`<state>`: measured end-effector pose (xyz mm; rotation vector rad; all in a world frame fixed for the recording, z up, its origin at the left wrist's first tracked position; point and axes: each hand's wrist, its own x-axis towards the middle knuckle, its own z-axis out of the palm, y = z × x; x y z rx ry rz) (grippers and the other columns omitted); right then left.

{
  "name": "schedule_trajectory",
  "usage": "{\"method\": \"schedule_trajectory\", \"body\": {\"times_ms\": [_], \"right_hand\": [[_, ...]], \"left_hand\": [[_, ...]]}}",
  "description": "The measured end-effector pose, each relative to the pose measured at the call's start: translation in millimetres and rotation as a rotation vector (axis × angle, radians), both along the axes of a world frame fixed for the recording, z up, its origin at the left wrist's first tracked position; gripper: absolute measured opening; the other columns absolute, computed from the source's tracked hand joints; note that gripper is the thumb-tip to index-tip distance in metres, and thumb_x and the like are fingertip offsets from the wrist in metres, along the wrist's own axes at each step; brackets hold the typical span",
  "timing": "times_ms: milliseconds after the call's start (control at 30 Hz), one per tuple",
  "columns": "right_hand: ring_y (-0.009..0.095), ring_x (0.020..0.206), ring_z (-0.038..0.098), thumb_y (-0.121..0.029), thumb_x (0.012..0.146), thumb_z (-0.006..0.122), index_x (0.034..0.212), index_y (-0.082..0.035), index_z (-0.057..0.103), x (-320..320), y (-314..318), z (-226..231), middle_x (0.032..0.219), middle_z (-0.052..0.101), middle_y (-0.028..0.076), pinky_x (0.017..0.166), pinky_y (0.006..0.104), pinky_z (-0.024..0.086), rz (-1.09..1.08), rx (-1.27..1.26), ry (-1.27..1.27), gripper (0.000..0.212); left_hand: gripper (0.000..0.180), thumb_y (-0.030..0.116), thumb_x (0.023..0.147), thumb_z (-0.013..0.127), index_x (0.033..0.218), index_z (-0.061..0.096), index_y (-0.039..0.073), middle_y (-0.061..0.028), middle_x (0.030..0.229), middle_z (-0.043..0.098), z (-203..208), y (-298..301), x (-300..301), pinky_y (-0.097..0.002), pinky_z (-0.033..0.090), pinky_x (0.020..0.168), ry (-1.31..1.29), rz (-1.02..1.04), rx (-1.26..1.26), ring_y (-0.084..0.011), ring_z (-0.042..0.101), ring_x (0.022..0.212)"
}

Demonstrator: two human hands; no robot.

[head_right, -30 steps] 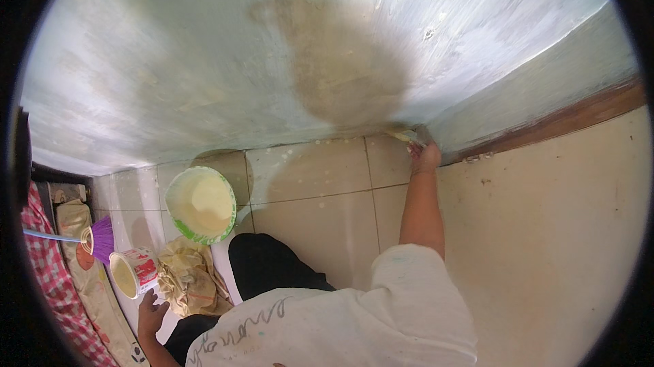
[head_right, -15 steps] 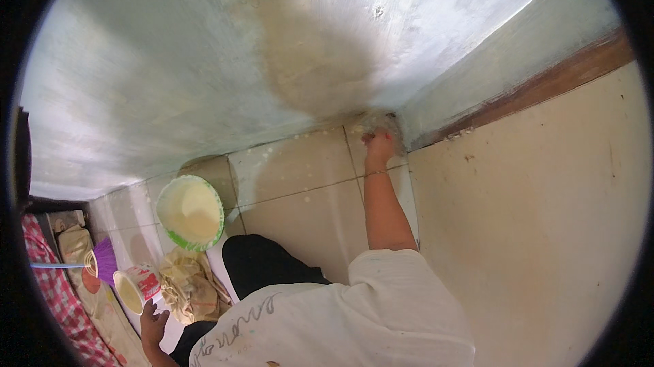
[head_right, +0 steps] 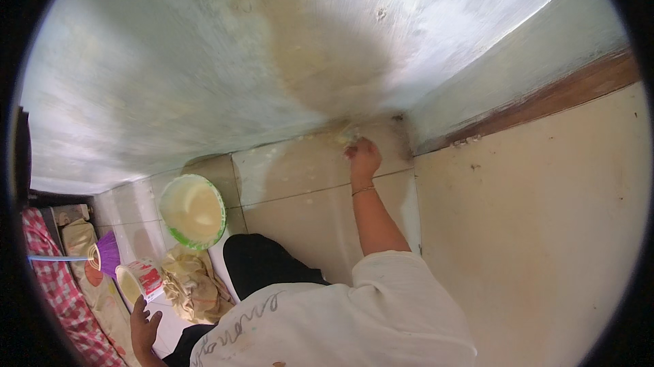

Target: The person paints the lower section of a wall with white paint using a brush, dipping it into a bowl. They then use a cloth to wipe the floor and the wall near the baseboard to clean up excess paint.

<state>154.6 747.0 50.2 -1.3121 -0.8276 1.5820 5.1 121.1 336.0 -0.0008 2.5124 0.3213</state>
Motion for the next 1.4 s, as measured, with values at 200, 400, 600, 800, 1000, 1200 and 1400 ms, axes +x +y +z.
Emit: {"method": "schedule_trajectory", "body": {"times_ms": [200,400,600,800,1000,1200,1400], "right_hand": [[0.023,0.063,0.06,-0.013,0.087,0.056,0.085,0.003,0.062,50.8,68.8,-20.2,0.08,0.062,0.014,0.055,0.0345,0.05,-0.245,0.081,-0.091,0.017],[0.026,0.059,0.061,-0.016,0.086,0.056,0.078,0.003,0.06,47.6,122.6,-74.9,0.076,0.063,0.016,0.052,0.0357,0.05,0.013,0.442,-0.953,0.02],[0.027,0.055,0.062,-0.013,0.083,0.059,0.083,0.003,0.058,-29.8,2.5,-8.2,0.073,0.063,0.018,0.048,0.0358,0.051,0.102,0.005,-0.363,0.016],[0.025,0.049,0.059,-0.013,0.083,0.055,0.086,0.005,0.056,13.2,24.7,9.7,0.068,0.06,0.015,0.045,0.037,0.051,-0.095,-0.047,-0.079,0.018],[0.028,0.061,0.064,-0.012,0.085,0.055,0.08,0.004,0.06,38.2,112.9,-16.2,0.069,0.064,0.017,0.055,0.0382,0.051,-0.399,0.022,-0.229,0.017],[0.031,0.064,0.063,-0.017,0.085,0.054,0.08,-0.001,0.064,21.2,105.9,-79.3,0.071,0.065,0.014,0.06,0.0425,0.049,0.111,0.51,-1.012,0.019],[0.017,0.062,0.063,-0.013,0.087,0.056,0.089,-0.001,0.064,-79.8,-89.1,-32.8,0.069,0.065,0.008,0.058,0.0313,0.05,0.537,0.376,-0.526,0.014]], "left_hand": [[0.077,0.002,0.076,0.07,0.143,0.032,-0.001,-0.0279,0.138,0.045,0.8,-28.1,2.1,-0.0437,0.048,0.093,-0.017,0.071,-0.005,-0.0404,0.054,0.117],[0.075,0.006,0.078,0.069,0.142,0.031,-0.005,-0.0317,0.137,0.043,-39.0,-87.5,9.5,-0.0435,0.046,0.096,-0.071,0.096,0.091,-0.04,0.051,0.122],[0.075,0.01,0.078,0.07,0.14,0.033,-0.008,-0.0327,0.134,0.046,-43.3,-92.4,14.7,-0.0429,0.046,0.097,-0.081,0.121,0.026,-0.0399,0.049,0.125],[0.073,0.011,0.078,0.07,0.139,0.035,-0.008,-0.0327,0.131,0.048,-55.9,-84.3,8.3,-0.0411,0.05,0.093,-0.101,0.085,0.052,-0.0387,0.053,0.12],[0.071,0.01,0.079,0.07,0.139,0.036,-0.007,-0.0318,0.129,0.051,-74.7,-118.0,9.4,-0.0388,0.053,0.087,-0.087,0.132,-0.002,-0.0363,0.06,0.11],[0.072,0.011,0.079,0.071,0.14,0.036,-0.004,-0.0309,0.13,0.051,-90.1,-109.7,0.2,-0.0364,0.054,0.081,-0.064,0.149,0.029,-0.032,0.065,0.099],[0.069,0.011,0.081,0.069,0.14,0.036,-0.004,-0.0313,0.131,0.05,-77.0,-111.4,7.4,-0.037,0.053,0.083,-0.038,0.183,0.011,-0.0341,0.063,0.102]]}}
